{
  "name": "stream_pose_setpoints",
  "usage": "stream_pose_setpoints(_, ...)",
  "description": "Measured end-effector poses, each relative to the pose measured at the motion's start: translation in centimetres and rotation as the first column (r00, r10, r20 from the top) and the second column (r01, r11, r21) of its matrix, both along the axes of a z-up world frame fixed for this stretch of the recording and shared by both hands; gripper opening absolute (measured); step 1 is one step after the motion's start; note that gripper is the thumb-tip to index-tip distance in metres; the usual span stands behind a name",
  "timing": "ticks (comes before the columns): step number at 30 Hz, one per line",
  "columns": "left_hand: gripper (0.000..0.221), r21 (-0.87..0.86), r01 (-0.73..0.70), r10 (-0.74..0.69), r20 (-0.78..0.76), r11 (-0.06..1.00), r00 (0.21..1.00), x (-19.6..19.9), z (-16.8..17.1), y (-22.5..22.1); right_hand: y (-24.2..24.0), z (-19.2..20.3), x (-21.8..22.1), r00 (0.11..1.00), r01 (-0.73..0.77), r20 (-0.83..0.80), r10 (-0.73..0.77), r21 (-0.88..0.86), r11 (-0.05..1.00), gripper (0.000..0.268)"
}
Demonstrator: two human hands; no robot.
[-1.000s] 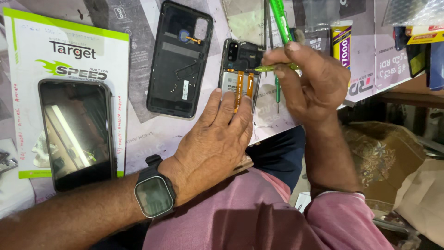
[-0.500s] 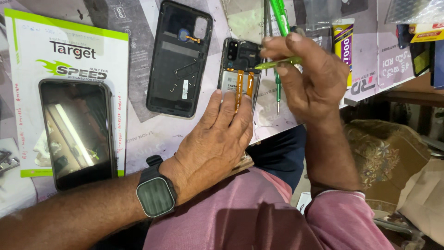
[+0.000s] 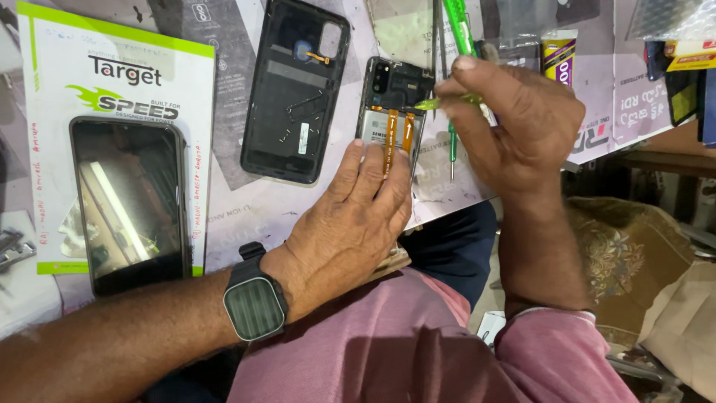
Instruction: The person manipulates internal smartphone components and cables by hand and using a screwdriver, handling a small plastic bag and various phone parts on a workbench.
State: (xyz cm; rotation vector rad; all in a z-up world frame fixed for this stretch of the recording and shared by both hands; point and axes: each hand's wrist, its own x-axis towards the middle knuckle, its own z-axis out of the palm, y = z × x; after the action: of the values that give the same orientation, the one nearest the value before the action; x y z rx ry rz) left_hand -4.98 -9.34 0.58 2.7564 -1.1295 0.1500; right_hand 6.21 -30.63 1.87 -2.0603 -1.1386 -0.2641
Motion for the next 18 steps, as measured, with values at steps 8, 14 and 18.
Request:
stream_pose_setpoints(8, 0.052, -0.018, -0.003, 0.003, -0.009, 1.000, 1.000, -0.03, 0.08, 0.01, -0.16, -0.24, -0.58, 0.992, 0.011, -0.126, -0.007, 0.030, 1.000, 0.039)
stream_pose_setpoints(14, 0.051, -0.012, 0.006, -0.006, -0.004, 1.000, 1.000, 0.03, 0.06, 0.04, -0.04, -0.48, -0.86, 0.991, 0.013, -0.130, -0.008, 0.041, 0.999, 0.045)
stream_pose_setpoints(18, 0.053, 0.006, 0.014, -0.014, 0.004, 1.000, 1.000, 0.07, 0.26, 0.13, 0.20, -0.30, -0.80, 0.997, 0.045, -0.062, -0.044, 0.012, 0.999, 0.047)
